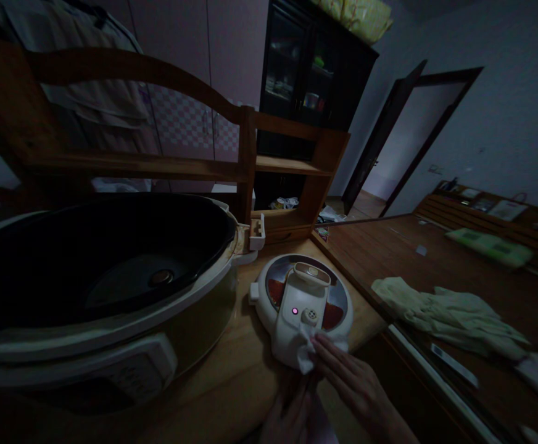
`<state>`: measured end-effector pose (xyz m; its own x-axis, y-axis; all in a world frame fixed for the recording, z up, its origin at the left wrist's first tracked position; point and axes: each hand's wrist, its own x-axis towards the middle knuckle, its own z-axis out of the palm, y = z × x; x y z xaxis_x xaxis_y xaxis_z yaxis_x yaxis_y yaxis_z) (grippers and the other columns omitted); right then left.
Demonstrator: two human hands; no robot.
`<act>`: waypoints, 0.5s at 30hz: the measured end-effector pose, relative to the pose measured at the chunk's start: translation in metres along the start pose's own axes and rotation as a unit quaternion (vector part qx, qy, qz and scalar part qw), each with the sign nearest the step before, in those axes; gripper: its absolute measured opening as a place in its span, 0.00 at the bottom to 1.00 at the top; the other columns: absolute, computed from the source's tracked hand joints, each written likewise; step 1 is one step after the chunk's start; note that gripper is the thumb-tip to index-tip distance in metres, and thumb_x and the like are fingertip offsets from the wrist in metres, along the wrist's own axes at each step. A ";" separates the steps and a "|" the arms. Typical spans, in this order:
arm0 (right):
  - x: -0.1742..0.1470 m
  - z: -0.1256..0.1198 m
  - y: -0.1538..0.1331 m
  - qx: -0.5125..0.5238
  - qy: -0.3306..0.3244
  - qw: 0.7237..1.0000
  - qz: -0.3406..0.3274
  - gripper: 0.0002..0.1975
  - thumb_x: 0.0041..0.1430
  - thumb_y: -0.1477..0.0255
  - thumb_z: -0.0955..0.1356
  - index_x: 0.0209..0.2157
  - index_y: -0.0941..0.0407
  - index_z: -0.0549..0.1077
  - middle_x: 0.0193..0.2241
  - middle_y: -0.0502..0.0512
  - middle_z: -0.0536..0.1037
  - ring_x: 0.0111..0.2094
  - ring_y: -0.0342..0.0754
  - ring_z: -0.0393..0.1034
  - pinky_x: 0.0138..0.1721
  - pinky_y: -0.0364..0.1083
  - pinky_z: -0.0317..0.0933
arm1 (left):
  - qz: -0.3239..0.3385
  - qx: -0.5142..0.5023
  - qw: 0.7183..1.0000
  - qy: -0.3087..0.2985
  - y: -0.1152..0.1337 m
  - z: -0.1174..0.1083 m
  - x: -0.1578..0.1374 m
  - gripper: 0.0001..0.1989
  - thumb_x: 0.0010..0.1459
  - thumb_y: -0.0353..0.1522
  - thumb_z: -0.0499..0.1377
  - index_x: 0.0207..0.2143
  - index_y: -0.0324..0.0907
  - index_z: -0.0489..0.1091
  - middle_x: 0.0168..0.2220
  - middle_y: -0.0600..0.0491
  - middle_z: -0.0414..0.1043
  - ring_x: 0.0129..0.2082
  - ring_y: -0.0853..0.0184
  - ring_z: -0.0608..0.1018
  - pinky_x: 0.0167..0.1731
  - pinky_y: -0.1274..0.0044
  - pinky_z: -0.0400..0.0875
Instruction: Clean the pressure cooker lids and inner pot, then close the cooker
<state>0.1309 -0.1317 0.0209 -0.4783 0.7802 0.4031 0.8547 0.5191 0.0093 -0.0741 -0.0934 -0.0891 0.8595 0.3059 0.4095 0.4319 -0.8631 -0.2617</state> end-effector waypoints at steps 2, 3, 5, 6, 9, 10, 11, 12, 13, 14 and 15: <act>-0.002 -0.004 0.009 -0.019 0.026 0.999 0.042 0.25 0.71 0.80 0.55 0.66 0.59 0.57 0.63 0.64 0.64 0.65 0.53 0.53 0.60 0.52 0.63 | -0.007 0.046 0.996 0.070 0.000 0.003 0.006 0.21 0.63 0.38 0.52 0.57 0.46 0.70 0.68 0.52 0.53 0.69 0.59 0.51 0.59 0.66 0.59; -0.002 -0.005 0.013 -0.024 0.036 0.997 0.064 0.25 0.70 0.80 0.55 0.66 0.58 0.57 0.63 0.63 0.64 0.65 0.53 0.54 0.60 0.53 0.63 | -0.011 0.062 0.993 0.098 0.000 0.003 0.009 0.21 0.63 0.39 0.53 0.57 0.46 0.70 0.69 0.52 0.52 0.69 0.58 0.51 0.61 0.64 0.58; 0.000 -0.005 0.021 -0.022 0.056 0.994 0.090 0.26 0.69 0.80 0.56 0.66 0.55 0.57 0.63 0.62 0.63 0.64 0.53 0.56 0.60 0.53 0.63 | -0.016 0.069 0.990 0.124 -0.001 0.004 0.013 0.21 0.61 0.39 0.54 0.56 0.47 0.71 0.69 0.50 0.52 0.69 0.57 0.51 0.63 0.63 0.54; 0.002 -0.004 0.024 -0.019 0.066 0.993 0.100 0.27 0.68 0.81 0.57 0.66 0.54 0.58 0.63 0.61 0.63 0.64 0.53 0.57 0.60 0.53 0.63 | -0.017 0.068 0.989 0.128 -0.001 0.004 0.013 0.21 0.61 0.40 0.54 0.55 0.48 0.72 0.68 0.50 0.52 0.69 0.57 0.51 0.64 0.63 0.53; 0.013 0.001 0.031 -0.005 0.084 0.988 0.127 0.31 0.64 0.84 0.57 0.66 0.52 0.58 0.63 0.59 0.64 0.64 0.51 0.58 0.60 0.54 0.63 | -0.023 0.068 0.990 0.124 0.000 0.008 0.012 0.22 0.60 0.40 0.55 0.56 0.50 0.71 0.69 0.52 0.51 0.70 0.58 0.51 0.65 0.62 0.52; 0.017 0.002 0.032 0.002 0.085 0.986 0.141 0.32 0.62 0.85 0.56 0.66 0.51 0.59 0.64 0.58 0.63 0.64 0.51 0.58 0.60 0.54 0.62 | -0.023 0.071 0.990 0.121 0.001 0.009 0.011 0.22 0.60 0.41 0.54 0.56 0.50 0.70 0.69 0.52 0.51 0.70 0.58 0.51 0.65 0.62 0.51; 0.022 0.004 0.034 0.014 0.083 0.985 0.152 0.34 0.60 0.87 0.56 0.65 0.51 0.60 0.64 0.58 0.63 0.63 0.50 0.59 0.60 0.54 0.62 | -0.022 0.073 0.990 0.119 0.001 0.010 0.011 0.23 0.60 0.41 0.54 0.57 0.50 0.70 0.69 0.52 0.51 0.70 0.57 0.50 0.66 0.62 0.50; 0.026 0.004 0.037 0.028 0.081 0.984 0.159 0.35 0.58 0.87 0.56 0.65 0.51 0.61 0.64 0.57 0.63 0.63 0.50 0.60 0.60 0.54 0.62 | -0.022 0.076 0.990 0.119 0.001 0.011 0.011 0.23 0.61 0.41 0.53 0.57 0.51 0.70 0.69 0.53 0.51 0.70 0.57 0.50 0.66 0.61 0.49; 0.031 0.004 0.039 0.043 0.077 0.983 0.163 0.35 0.57 0.88 0.57 0.64 0.50 0.63 0.63 0.56 0.64 0.62 0.49 0.61 0.60 0.53 0.62 | -0.023 0.078 0.989 0.120 0.002 0.012 0.011 0.23 0.61 0.41 0.53 0.57 0.51 0.70 0.69 0.53 0.51 0.70 0.57 0.49 0.66 0.60 0.47; 0.036 0.003 0.042 0.057 0.072 0.982 0.168 0.35 0.57 0.88 0.57 0.62 0.50 0.65 0.62 0.56 0.66 0.61 0.49 0.63 0.60 0.53 0.63 | -0.024 0.077 0.989 0.123 0.002 0.012 0.011 0.22 0.61 0.41 0.52 0.57 0.51 0.70 0.69 0.53 0.51 0.70 0.56 0.49 0.67 0.59 0.46; 0.041 0.001 0.045 0.069 0.065 0.981 0.171 0.33 0.58 0.87 0.57 0.61 0.50 0.67 0.61 0.55 0.68 0.60 0.49 0.64 0.59 0.52 0.63 | -0.026 0.075 0.989 0.126 0.001 0.011 0.011 0.22 0.61 0.41 0.53 0.57 0.51 0.70 0.69 0.53 0.51 0.70 0.56 0.49 0.67 0.58 0.45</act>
<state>0.1495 -0.0761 0.0368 -0.1308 0.8706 0.4743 0.9209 0.2838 -0.2670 -0.0608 -0.0865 -0.0948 0.7480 0.2226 0.6252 0.5255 -0.7740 -0.3532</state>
